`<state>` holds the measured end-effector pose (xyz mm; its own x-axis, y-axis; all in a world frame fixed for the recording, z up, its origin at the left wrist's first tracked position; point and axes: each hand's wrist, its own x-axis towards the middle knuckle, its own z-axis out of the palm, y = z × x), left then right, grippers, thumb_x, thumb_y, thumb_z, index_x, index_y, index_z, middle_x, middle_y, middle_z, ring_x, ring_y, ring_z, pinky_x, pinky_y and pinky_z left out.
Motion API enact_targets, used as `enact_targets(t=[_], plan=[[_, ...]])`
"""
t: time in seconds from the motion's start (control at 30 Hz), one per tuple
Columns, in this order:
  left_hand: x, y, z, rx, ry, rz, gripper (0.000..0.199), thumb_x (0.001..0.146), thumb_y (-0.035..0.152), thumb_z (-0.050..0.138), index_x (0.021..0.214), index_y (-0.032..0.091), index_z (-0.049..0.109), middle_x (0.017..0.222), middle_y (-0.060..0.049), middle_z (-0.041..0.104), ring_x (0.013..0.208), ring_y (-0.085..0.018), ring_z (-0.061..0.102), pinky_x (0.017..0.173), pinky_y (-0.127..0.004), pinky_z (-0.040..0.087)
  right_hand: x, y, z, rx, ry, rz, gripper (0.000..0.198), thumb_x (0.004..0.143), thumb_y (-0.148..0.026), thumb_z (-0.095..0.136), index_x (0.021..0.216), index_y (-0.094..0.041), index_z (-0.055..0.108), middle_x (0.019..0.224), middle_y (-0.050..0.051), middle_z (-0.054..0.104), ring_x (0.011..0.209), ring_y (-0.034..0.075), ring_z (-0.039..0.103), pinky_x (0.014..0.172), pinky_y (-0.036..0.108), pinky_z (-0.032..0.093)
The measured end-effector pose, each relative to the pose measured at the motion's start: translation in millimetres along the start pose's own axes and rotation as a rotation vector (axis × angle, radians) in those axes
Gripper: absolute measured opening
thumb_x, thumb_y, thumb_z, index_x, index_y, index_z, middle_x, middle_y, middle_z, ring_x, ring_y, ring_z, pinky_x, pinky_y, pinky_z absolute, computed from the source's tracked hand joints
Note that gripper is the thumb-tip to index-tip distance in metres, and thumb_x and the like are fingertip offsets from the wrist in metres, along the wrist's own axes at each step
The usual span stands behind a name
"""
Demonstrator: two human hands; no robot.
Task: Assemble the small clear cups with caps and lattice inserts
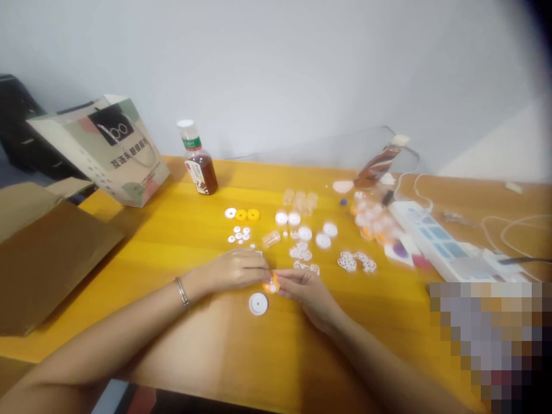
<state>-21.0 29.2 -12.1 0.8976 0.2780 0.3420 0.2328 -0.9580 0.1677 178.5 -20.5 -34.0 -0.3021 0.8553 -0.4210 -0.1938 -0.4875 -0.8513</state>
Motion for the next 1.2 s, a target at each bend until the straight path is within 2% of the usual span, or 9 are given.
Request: enact_targets(t=[0.23, 0.37, 0.53, 0.73, 0.8, 0.93, 1.1, 1.2], plan=[[0, -3, 8, -0.071, 0.054, -0.017, 0.017, 0.086, 0.016, 0.044, 0.093, 0.018, 0.060, 0.085, -0.004, 0.063, 0.076, -0.012, 0.056, 0.068, -0.025, 0.045, 0, 0, 0, 0.010, -0.022, -0.003, 0.032, 0.059, -0.035, 0.073, 0.086, -0.020, 0.070, 0.082, 0.005, 0.071, 0.082, 0.018, 0.063, 0.084, 0.035, 0.047], [-1, -1, 3, -0.025, 0.040, 0.004, 0.017, 0.084, 0.020, 0.047, 0.097, 0.019, 0.059, 0.089, -0.005, 0.063, 0.079, -0.013, 0.057, 0.069, -0.026, 0.046, -1, 0, 0, 0.046, -0.006, -0.001, 0.031, 0.059, -0.036, 0.073, 0.085, -0.019, 0.070, 0.083, 0.005, 0.071, 0.083, 0.019, 0.063, 0.085, 0.036, 0.046], [-4, 1, -3, 0.102, -0.009, 0.088, 0.026, 0.083, 0.031, 0.050, 0.103, 0.017, 0.056, 0.098, -0.008, 0.062, 0.091, -0.018, 0.056, 0.078, -0.032, 0.045, -2, -1, 1, 0.091, 0.017, 0.003, 0.029, 0.060, -0.035, 0.073, 0.084, -0.019, 0.071, 0.086, 0.005, 0.071, 0.085, 0.018, 0.062, 0.083, 0.032, 0.046], [-4, 0, -3, 0.155, -0.080, 0.100, 0.018, 0.086, 0.016, 0.044, 0.098, 0.018, 0.057, 0.101, -0.006, 0.061, 0.092, -0.016, 0.054, 0.077, -0.031, 0.043, -2, 0, 0, 0.124, 0.027, 0.033, 0.028, 0.057, -0.033, 0.075, 0.081, -0.019, 0.071, 0.083, 0.004, 0.071, 0.082, 0.017, 0.063, 0.082, 0.031, 0.046], [-2, 2, -4, 0.111, -0.070, 0.062, 0.016, 0.086, 0.017, 0.045, 0.096, 0.018, 0.057, 0.099, -0.006, 0.061, 0.090, -0.016, 0.054, 0.077, -0.031, 0.043, -2, 0, 0, 0.120, 0.024, 0.033, 0.027, 0.057, -0.033, 0.075, 0.081, -0.019, 0.071, 0.083, 0.004, 0.071, 0.081, 0.017, 0.063, 0.082, 0.030, 0.046], [1, 6, -7, -0.109, 0.004, -0.068, 0.020, 0.083, 0.026, 0.050, 0.098, 0.016, 0.059, 0.093, -0.007, 0.062, 0.085, -0.015, 0.055, 0.076, -0.029, 0.044, -4, -1, 2, 0.111, 0.022, -0.022, 0.027, 0.060, -0.034, 0.073, 0.083, -0.019, 0.071, 0.086, 0.005, 0.071, 0.084, 0.017, 0.063, 0.084, 0.031, 0.045], [1, 7, -11, -0.331, 0.011, -0.189, 0.030, 0.081, 0.026, 0.053, 0.110, 0.020, 0.056, 0.102, -0.007, 0.059, 0.093, -0.016, 0.054, 0.082, -0.030, 0.044, -3, -2, 3, 0.123, 0.042, -0.059, 0.028, 0.060, -0.034, 0.073, 0.084, -0.020, 0.070, 0.088, 0.005, 0.071, 0.084, 0.018, 0.063, 0.084, 0.032, 0.046], [1, 10, -10, -0.459, 0.091, -0.369, 0.040, 0.079, 0.028, 0.055, 0.119, 0.023, 0.049, 0.108, -0.007, 0.058, 0.092, -0.016, 0.054, 0.082, -0.032, 0.044, -2, -1, 2, 0.133, 0.099, -0.085, 0.026, 0.060, -0.033, 0.073, 0.083, -0.021, 0.070, 0.086, 0.004, 0.071, 0.086, 0.017, 0.062, 0.085, 0.031, 0.046]])
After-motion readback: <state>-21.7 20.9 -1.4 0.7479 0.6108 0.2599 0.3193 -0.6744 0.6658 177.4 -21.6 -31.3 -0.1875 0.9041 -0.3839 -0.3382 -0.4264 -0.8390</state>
